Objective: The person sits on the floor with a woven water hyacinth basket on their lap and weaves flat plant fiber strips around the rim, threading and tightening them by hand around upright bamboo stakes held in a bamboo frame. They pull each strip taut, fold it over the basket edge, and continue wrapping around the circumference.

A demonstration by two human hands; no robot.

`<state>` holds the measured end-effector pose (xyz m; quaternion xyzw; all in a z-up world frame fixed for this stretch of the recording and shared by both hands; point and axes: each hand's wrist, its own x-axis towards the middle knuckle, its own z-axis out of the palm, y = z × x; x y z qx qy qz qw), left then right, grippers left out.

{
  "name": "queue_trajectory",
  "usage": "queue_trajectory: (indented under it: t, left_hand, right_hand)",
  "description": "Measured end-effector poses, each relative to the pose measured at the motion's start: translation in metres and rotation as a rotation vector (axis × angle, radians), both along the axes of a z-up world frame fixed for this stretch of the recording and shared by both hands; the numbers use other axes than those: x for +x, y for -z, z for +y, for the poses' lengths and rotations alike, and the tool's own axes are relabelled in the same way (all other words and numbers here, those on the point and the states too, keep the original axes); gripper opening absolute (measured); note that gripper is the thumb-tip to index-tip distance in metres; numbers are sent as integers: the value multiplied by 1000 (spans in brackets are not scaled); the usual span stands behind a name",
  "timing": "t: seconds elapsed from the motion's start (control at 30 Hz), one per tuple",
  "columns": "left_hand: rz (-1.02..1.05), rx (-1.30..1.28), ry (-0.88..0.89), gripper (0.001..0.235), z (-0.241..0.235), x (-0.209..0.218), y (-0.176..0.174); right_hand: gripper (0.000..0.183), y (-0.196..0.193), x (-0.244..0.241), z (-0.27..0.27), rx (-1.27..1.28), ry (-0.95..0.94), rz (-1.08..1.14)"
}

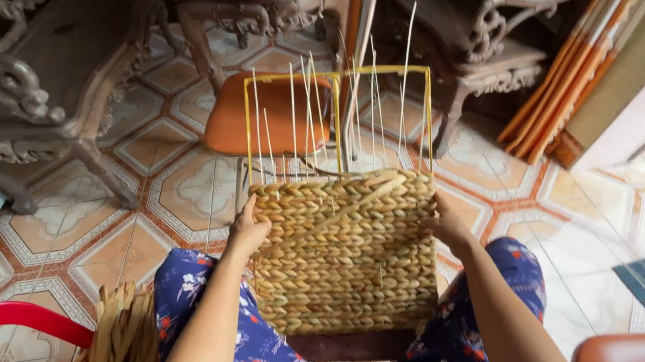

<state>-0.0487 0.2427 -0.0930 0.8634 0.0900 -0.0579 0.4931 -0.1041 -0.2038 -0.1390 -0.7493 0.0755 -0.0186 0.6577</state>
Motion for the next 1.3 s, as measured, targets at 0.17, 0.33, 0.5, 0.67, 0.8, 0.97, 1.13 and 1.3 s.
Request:
queue_trajectory:
  t: [0.17,0.33,0.5,0.67,0.8,0.97,1.13,1.3]
  left_hand:
    - [-54,-331,120,81,30,24,62]
    - [-395,64,214,74,32,0,64]
    - [-360,23,202,73,27,-21,41]
    - [-443,118,187,71,22,-30,32]
    - [-420,106,150,63,18,-34,29]
    - [-418,319,15,42,6,-25,10]
    - [-550,226,-30,29,-41,-38,-50]
    - [-662,145,225,17,-87,-35,-53]
  right_hand:
    - [75,-14,10,-3,-237,2,219]
    - [70,-17,10,-2,-285,2,181]
    - [64,5,7,3,-231,69,-23]
    - [57,-2,-3,6,-287,155,86]
    - [50,-1,-10,3,-82,151,100]
    - [40,-17,-10,-3,-675,69,21]
    - [38,-63,-2,12,-784,154,25]
    - [36,-44,10,5,-692,160,65]
